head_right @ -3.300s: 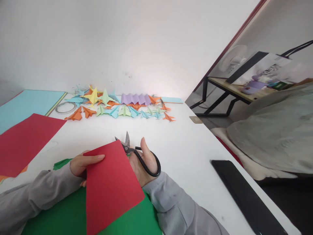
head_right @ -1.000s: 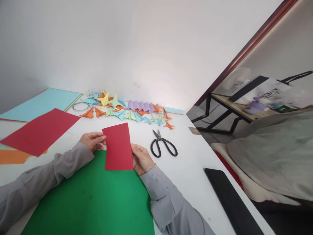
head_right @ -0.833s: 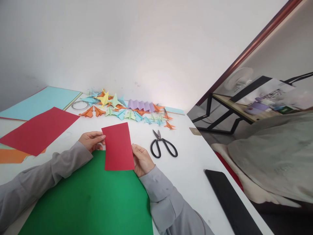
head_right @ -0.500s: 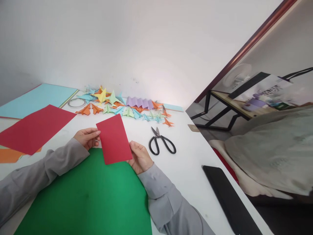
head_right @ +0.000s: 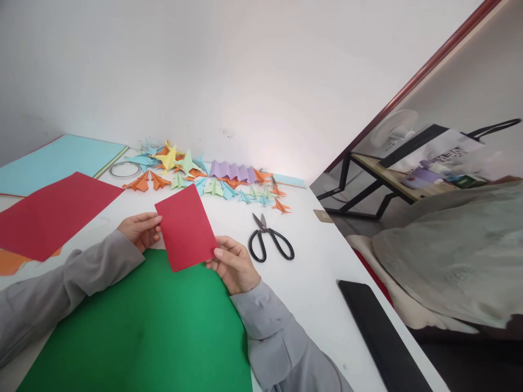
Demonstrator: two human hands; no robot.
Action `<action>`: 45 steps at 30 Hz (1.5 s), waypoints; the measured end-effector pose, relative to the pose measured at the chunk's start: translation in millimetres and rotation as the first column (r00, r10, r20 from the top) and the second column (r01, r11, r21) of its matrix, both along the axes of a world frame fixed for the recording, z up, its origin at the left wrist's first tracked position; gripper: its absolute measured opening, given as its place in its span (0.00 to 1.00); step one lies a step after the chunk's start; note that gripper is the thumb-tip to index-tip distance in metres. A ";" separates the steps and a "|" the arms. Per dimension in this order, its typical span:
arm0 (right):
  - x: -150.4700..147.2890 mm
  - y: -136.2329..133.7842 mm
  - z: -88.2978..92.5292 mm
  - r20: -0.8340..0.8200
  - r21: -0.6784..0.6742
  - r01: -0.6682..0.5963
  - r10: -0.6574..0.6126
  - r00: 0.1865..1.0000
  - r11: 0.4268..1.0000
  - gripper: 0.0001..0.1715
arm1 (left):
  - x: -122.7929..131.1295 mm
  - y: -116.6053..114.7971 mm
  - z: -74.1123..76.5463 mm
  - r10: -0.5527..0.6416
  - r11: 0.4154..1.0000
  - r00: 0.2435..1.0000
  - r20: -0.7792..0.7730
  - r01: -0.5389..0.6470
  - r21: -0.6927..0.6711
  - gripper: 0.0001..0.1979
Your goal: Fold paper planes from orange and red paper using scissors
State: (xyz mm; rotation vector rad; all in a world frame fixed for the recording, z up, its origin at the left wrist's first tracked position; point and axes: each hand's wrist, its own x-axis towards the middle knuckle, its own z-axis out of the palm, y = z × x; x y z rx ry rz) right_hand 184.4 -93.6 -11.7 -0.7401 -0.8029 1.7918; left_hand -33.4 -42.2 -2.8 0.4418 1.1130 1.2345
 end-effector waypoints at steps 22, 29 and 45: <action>-3.2 -0.6 -1.3 0.073 -0.002 0.057 -0.056 0.996 0.998 0.15 | 0.3 -2.2 2.1 -0.064 0.998 0.998 -0.027 0.064 -0.010 0.07; 3.3 1.5 1.8 0.150 0.124 0.248 -0.265 0.953 0.961 0.14 | -3.4 -3.4 -9.1 -0.162 0.982 0.983 -0.083 0.169 0.083 0.10; 4.9 7.1 1.7 0.212 0.210 0.539 -0.577 0.789 0.815 0.17 | -84.0 34.8 53.3 0.010 0.994 0.530 -0.848 0.091 0.068 0.07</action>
